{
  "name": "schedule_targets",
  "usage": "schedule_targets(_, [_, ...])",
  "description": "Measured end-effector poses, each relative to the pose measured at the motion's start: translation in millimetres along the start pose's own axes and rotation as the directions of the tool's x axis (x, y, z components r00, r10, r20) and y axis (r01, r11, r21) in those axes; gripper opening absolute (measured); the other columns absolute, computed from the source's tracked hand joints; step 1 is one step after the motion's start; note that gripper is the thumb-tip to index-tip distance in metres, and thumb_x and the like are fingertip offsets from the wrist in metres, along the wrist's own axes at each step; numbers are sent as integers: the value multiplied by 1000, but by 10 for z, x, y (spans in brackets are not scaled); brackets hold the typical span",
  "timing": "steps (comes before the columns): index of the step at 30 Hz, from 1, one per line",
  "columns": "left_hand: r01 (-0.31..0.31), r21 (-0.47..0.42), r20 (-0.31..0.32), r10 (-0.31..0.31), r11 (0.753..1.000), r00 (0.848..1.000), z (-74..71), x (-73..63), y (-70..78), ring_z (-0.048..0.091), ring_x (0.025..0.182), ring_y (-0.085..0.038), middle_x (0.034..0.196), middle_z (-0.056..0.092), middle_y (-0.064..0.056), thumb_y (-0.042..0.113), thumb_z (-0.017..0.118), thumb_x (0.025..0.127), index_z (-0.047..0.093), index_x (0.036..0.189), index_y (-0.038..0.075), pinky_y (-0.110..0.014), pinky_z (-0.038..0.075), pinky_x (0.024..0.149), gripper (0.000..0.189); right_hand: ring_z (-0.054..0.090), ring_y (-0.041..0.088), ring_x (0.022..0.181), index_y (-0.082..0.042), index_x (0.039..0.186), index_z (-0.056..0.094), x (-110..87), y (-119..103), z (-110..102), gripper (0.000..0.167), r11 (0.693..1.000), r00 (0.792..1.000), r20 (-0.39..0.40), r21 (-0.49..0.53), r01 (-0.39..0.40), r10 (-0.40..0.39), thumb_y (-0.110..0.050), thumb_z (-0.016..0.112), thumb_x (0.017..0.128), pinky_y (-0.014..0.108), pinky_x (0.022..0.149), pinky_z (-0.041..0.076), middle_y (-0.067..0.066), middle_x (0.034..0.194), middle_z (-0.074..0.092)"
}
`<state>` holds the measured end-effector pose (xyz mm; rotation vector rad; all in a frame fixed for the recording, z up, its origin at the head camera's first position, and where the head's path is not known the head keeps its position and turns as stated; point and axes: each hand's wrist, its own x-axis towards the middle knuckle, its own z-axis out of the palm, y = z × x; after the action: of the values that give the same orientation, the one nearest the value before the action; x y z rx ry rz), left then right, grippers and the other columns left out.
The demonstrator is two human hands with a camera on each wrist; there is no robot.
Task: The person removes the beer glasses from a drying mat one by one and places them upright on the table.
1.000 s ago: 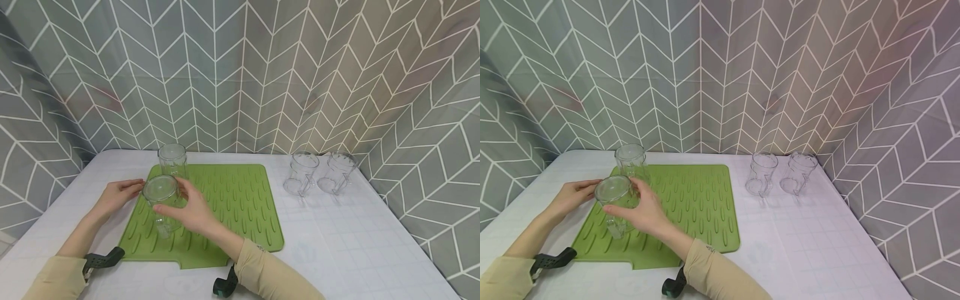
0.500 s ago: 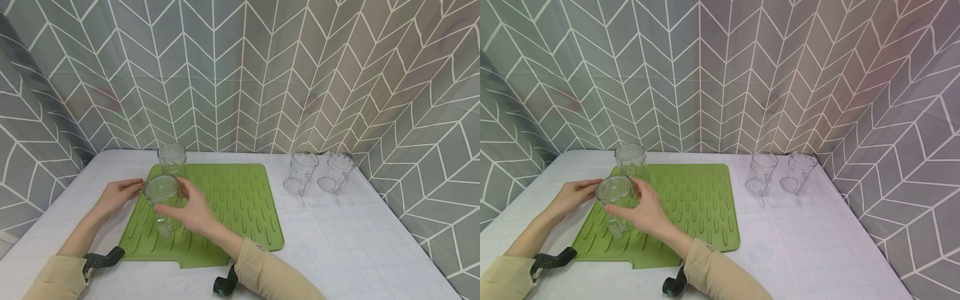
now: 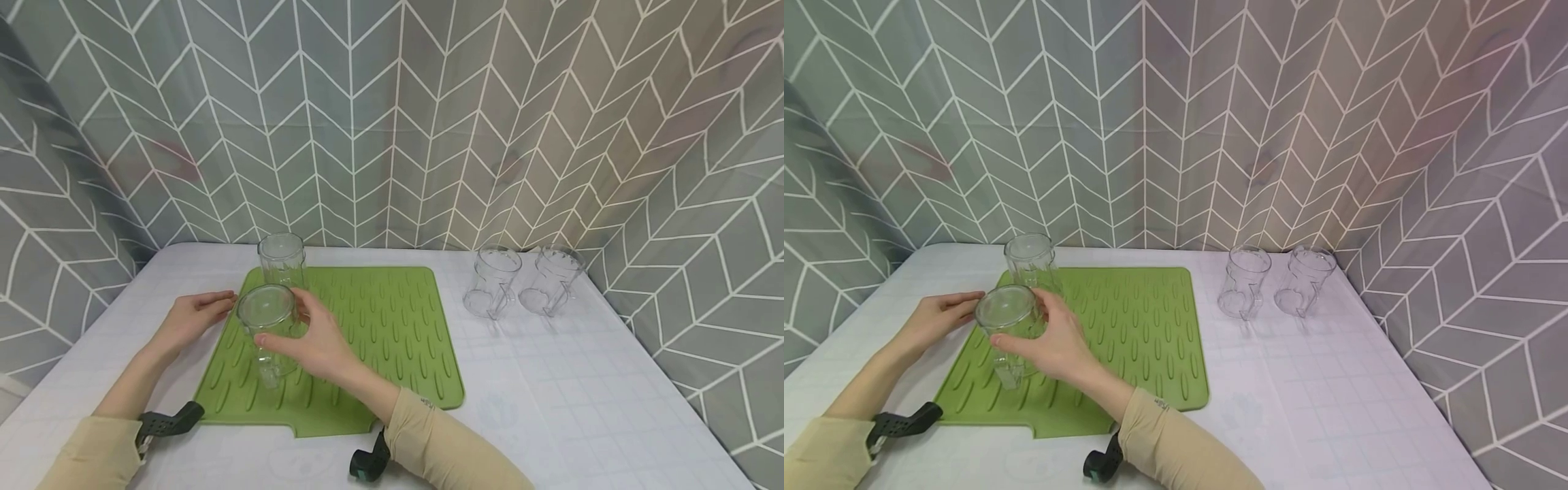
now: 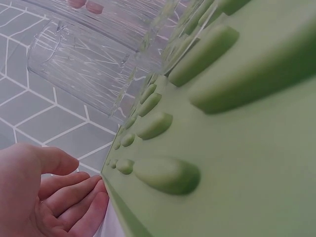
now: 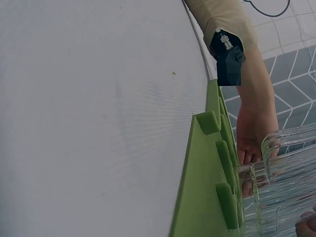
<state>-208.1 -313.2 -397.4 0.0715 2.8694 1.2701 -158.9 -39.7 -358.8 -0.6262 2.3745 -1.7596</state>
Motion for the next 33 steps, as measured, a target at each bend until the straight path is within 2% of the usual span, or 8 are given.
schedule_targets(6, [-4,22,1,4,1000,1000,-1,-4,0,49,132,-47,142,51,-31,34,45,107,48,141,-11,-30,57,95,56,53,11,124,-23,151,40,5,-11,-11,84,999,1000,-3,-40,-5,4,-41,82,80,28,105,46,-6,138,55])
schedule_targets(11, [0,-21,-1,0,1000,1000,15,-16,-4,51,130,-45,142,51,-31,33,46,106,48,140,-12,-11,56,85,56,54,12,122,-23,151,40,4,-24,-28,83,998,1000,1,-59,-9,9,-40,82,80,26,99,48,-6,137,56])
schedule_targets(13, [2,-36,1,-2,999,1000,23,-20,-2,51,130,-44,142,51,-31,33,47,106,48,140,-12,-8,55,84,56,54,12,120,-23,150,41,1,-28,-35,84,998,1000,0,-68,-19,19,-40,83,79,25,96,48,-7,135,56])
schedule_targets(20, [1,-35,-4,-1,999,1000,27,-16,-2,52,130,-44,141,51,-31,32,47,106,48,140,-12,-9,55,84,56,54,8,113,-22,148,44,7,-47,-61,84,994,1000,-12,-109,-17,16,-39,85,76,23,90,49,-10,130,56])
schedule_targets(25, [2,-31,-6,-2,1000,1000,21,-7,-1,52,130,-44,141,51,-31,34,47,106,48,140,-12,-10,55,84,57,54,9,110,-19,146,45,11,-61,-86,83,993,1000,-15,-119,4,-6,-38,84,76,21,89,49,-8,128,56])
schedule_targets(33, [8,-30,-10,-8,1000,1000,16,2,5,52,130,-45,141,51,-32,35,47,106,48,140,-12,-10,55,84,58,53,8,108,-17,145,45,9,-79,-114,83,992,1000,-26,-127,-6,3,-37,85,75,20,89,48,-8,127,56])
